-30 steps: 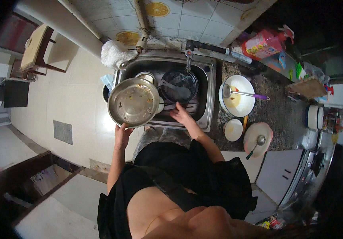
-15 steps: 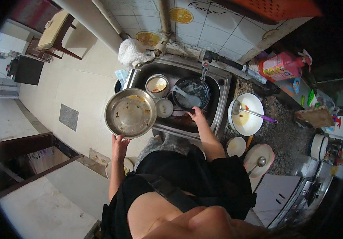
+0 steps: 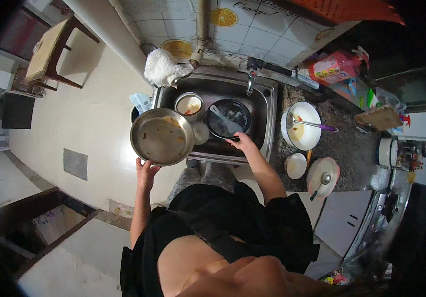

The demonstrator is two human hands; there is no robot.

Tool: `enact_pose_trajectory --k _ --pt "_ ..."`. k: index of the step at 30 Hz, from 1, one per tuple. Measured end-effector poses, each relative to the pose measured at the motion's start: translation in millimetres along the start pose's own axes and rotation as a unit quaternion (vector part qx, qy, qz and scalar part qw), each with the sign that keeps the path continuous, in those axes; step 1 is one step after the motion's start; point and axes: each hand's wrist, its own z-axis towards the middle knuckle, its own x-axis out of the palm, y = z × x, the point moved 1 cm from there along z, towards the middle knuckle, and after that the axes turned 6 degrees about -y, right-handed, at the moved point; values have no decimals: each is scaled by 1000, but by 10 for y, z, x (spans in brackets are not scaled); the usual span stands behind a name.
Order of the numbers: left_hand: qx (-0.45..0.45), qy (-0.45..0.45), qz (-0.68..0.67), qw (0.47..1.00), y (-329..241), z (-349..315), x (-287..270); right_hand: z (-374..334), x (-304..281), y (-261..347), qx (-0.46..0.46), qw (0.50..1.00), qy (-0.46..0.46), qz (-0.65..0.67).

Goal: The person washes bowls, a pot, and a pan in a kitchen sink by hand using a sponge and dish soap.

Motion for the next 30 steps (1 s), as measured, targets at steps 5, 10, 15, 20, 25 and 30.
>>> enact_pose_trajectory --k 5,10,15,20,25,30 --pt "-43 40 -47 997 -155 73 10 -26 182 87 89 992 -73 51" --pt "-57 27 -72 995 -77 114 -19 -342 603 199 106 972 -189 89" --pt "-74 39 -82 993 83 104 -18 -327 587 350 149 978 -143 26" --pt "-86 35 -90 992 152 42 55 -192 603 447 87 974 -187 -92" --pt "-77 -3 -87 993 203 34 80 -327 641 386 113 964 -235 -51" --pt "-44 -2 -19 999 227 130 161 -561 526 399 145 958 -246 4"
